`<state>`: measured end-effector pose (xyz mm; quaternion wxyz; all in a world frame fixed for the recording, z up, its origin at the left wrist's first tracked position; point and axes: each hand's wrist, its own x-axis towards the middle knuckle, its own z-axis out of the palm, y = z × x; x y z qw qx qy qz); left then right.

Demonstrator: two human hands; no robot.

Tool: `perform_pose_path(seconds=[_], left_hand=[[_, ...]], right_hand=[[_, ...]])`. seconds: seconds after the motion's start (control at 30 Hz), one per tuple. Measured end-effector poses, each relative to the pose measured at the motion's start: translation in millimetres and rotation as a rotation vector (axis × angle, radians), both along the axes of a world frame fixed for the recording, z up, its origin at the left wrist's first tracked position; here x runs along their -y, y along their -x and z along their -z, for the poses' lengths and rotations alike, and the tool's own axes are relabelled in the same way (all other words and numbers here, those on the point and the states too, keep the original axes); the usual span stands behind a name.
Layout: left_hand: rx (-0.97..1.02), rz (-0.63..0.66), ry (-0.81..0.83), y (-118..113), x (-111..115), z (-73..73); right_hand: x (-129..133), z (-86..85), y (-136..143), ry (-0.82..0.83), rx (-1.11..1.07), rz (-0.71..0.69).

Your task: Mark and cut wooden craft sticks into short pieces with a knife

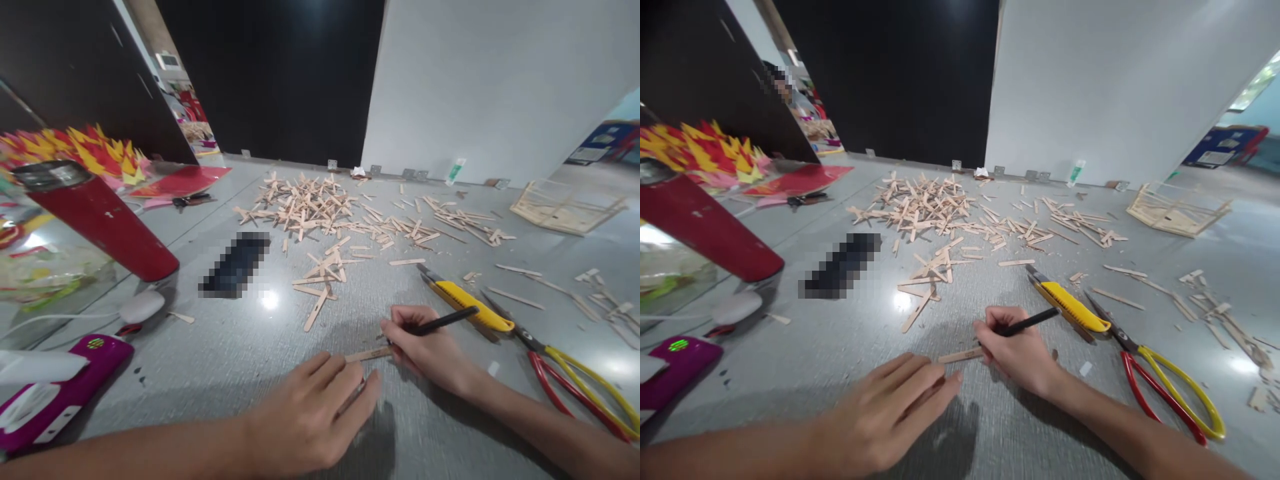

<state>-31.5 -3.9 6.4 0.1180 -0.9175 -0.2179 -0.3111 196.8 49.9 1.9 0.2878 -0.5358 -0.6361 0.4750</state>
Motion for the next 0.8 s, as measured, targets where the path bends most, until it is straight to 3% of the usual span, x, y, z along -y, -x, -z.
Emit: perform_pose_path(seconds=[0.17, 0.43, 0.6, 0.8], left_hand=[[-0.013, 0.034, 0.072, -3.5, -4.6, -3.8], [-0.154, -0.214, 0.181, 1.5, -14.8, 2.1], [-0.123, -0.312, 0.477, -6.1, -17.8, 2.7], [-0.121, -0.323, 0.621, -16.5, -21.3, -5.5]], right_hand=[[-1.3, -1.3, -2.8, -0.142, 0.078, -0.064], [-31.6, -46.4, -58.1, -0.526, 0.534, -0.263], [-25.8, -39.6, -78.3, -0.583, 0.851, -0.292], [-11.5, -35.0, -85.6, -0.559, 1.036, -0.295]])
